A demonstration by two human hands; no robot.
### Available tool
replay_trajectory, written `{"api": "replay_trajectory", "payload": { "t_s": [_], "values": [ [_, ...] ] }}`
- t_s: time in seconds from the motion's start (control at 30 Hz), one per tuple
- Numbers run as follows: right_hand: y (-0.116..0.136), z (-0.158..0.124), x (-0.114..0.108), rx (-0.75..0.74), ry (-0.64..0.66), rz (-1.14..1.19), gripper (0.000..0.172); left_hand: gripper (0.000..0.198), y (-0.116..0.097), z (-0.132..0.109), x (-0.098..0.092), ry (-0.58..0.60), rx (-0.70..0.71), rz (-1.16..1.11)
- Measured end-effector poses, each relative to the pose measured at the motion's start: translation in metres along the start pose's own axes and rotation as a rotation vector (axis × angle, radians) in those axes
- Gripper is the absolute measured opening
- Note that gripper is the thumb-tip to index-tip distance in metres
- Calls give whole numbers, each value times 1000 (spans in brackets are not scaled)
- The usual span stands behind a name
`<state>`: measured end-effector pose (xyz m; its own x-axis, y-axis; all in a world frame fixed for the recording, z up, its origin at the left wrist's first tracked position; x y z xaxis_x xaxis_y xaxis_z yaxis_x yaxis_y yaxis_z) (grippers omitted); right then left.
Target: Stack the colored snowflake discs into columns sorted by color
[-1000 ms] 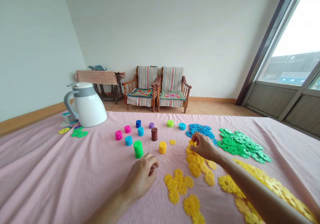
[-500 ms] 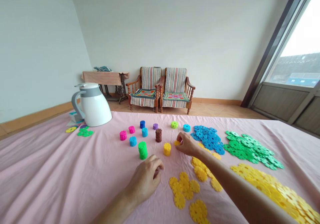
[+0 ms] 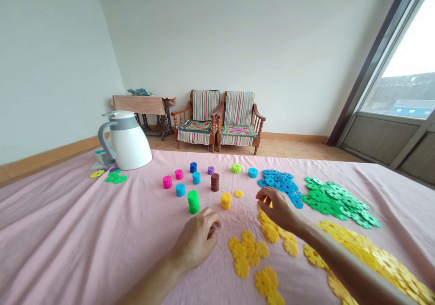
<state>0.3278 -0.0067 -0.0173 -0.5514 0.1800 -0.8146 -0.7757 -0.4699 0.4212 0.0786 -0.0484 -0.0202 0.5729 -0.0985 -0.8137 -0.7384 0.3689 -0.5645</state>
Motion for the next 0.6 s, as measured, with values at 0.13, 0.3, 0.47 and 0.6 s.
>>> {"api": "replay_trajectory", "payload": {
  "t_s": [0.13,0.3,0.47,0.6],
  "values": [
    [16,-48,-9,-20,21,9,15,19,-7,-1,0,32,15,-30],
    [34,-79,-14,17,20,14,20,33,-25,-8,1,158,117,-76],
    [34,-80,-14,14,21,35,22,36,-34,-10,1,212,101,-45],
    [33,-80,-14,7,41,25,22,30,-35,-8,2,205,80,-31]
  ]
}}
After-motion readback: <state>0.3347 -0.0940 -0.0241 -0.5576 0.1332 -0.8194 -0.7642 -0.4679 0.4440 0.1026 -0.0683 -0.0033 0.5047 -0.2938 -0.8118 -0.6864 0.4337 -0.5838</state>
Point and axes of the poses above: each hand's wrist, its own z-axis towards the middle knuckle, its own x-axis out of the palm, y = z × x, the point moved 2 cm from there along z, towards the middle knuckle, and after that the axes turned 7 degrees about -x, right-handed, at the moved point
